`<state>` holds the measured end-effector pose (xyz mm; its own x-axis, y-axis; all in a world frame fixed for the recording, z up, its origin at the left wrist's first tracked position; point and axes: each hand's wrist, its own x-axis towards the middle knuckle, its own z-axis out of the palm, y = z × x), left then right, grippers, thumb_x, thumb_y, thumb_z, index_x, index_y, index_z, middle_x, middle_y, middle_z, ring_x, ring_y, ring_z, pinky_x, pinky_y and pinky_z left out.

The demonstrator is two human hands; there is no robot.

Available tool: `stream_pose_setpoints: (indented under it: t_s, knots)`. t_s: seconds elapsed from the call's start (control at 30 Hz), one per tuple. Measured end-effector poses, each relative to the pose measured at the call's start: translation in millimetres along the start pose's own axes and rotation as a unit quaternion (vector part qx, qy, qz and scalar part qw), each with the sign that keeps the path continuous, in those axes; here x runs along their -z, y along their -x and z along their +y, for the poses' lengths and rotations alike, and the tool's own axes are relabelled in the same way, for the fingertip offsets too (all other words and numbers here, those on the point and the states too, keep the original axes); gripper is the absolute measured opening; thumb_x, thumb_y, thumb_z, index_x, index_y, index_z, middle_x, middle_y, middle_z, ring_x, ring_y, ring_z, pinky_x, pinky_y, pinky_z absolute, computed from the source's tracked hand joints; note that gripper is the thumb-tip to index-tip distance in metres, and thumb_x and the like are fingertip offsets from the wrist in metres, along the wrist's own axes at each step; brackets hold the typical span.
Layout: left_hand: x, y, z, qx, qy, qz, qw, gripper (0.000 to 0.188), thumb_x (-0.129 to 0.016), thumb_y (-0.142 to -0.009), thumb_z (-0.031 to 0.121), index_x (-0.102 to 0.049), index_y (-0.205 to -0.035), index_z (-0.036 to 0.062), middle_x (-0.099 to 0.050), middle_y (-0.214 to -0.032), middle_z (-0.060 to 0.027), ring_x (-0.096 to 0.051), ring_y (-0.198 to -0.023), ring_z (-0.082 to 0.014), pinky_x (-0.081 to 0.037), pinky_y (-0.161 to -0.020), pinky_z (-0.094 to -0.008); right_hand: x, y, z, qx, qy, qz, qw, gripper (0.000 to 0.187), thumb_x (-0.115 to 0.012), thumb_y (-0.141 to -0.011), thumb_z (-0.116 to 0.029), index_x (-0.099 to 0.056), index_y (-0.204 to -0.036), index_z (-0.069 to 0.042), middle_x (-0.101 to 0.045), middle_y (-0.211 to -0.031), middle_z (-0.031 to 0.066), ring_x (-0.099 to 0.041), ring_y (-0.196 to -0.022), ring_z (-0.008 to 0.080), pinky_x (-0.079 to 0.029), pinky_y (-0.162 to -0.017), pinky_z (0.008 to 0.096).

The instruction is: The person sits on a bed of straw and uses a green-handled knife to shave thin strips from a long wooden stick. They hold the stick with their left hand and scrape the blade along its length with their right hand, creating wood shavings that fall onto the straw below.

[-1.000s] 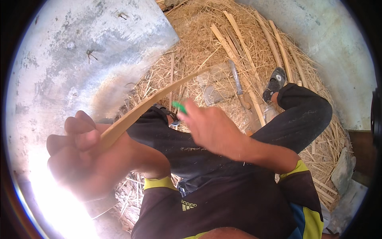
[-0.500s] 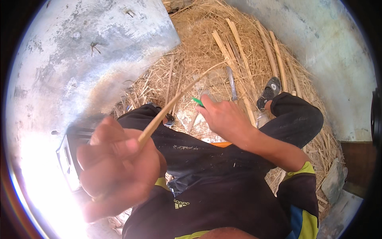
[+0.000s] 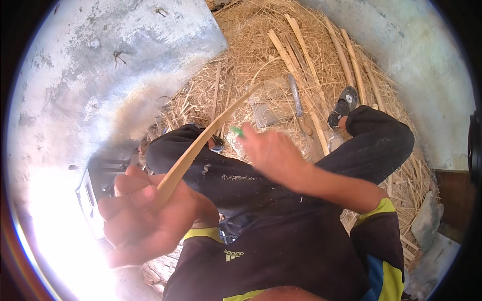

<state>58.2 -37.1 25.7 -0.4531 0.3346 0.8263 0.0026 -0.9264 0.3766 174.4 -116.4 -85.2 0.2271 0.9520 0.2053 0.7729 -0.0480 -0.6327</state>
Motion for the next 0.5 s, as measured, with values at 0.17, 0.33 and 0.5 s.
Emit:
stream_pose_setpoints:
  t_s: [0.17, 0.33, 0.5]
  knots:
    - [-2.9, 2.0, 2.5, 0.027, -0.084, 0.071, 0.994, 0.060, -0.024, -0.098, 0.050, -0.033, -0.050, 0.0141, -0.026, -0.051, 0.0035, -0.024, -0.041, -0.0066, -0.020, -0.040, -0.0191, 9.6, 5.1, -32.9, 0.056, -0.046, 0.000, 0.997, 0.026, -0.053, -0.093, -0.027, -0.046, -0.092, -0.002, -0.054, -0.050, 0.0129, -0.059, -0.046, 0.0312, -0.048, -0.042, 0.0417]
    - [-5.4, -6.9, -1.8, 0.055, -0.064, 0.066, 0.994, 0.056, -0.028, -0.097, 0.050, -0.030, -0.053, 0.0158, -0.026, -0.051, 0.0030, -0.023, -0.044, -0.0072, -0.017, -0.042, -0.0214, -14.7, -2.6, -23.1, 0.033, 0.011, 0.047, 0.998, 0.024, -0.053, -0.092, -0.028, -0.046, -0.089, -0.006, -0.053, -0.048, 0.0106, -0.059, -0.045, 0.0300, -0.046, -0.039, 0.0405]
    - [-3.3, -5.0, -4.7, 0.038, -0.071, 0.052, 0.995, 0.052, -0.033, -0.097, 0.047, -0.027, -0.055, 0.0168, -0.027, -0.052, 0.0027, -0.022, -0.044, -0.0071, -0.015, -0.043, -0.0223, -19.3, -1.3, -19.8, 0.030, -0.004, 0.059, 0.998, 0.022, -0.053, -0.093, -0.028, -0.046, -0.087, -0.008, -0.053, -0.048, 0.0106, -0.059, -0.045, 0.0302, -0.046, -0.039, 0.0397]
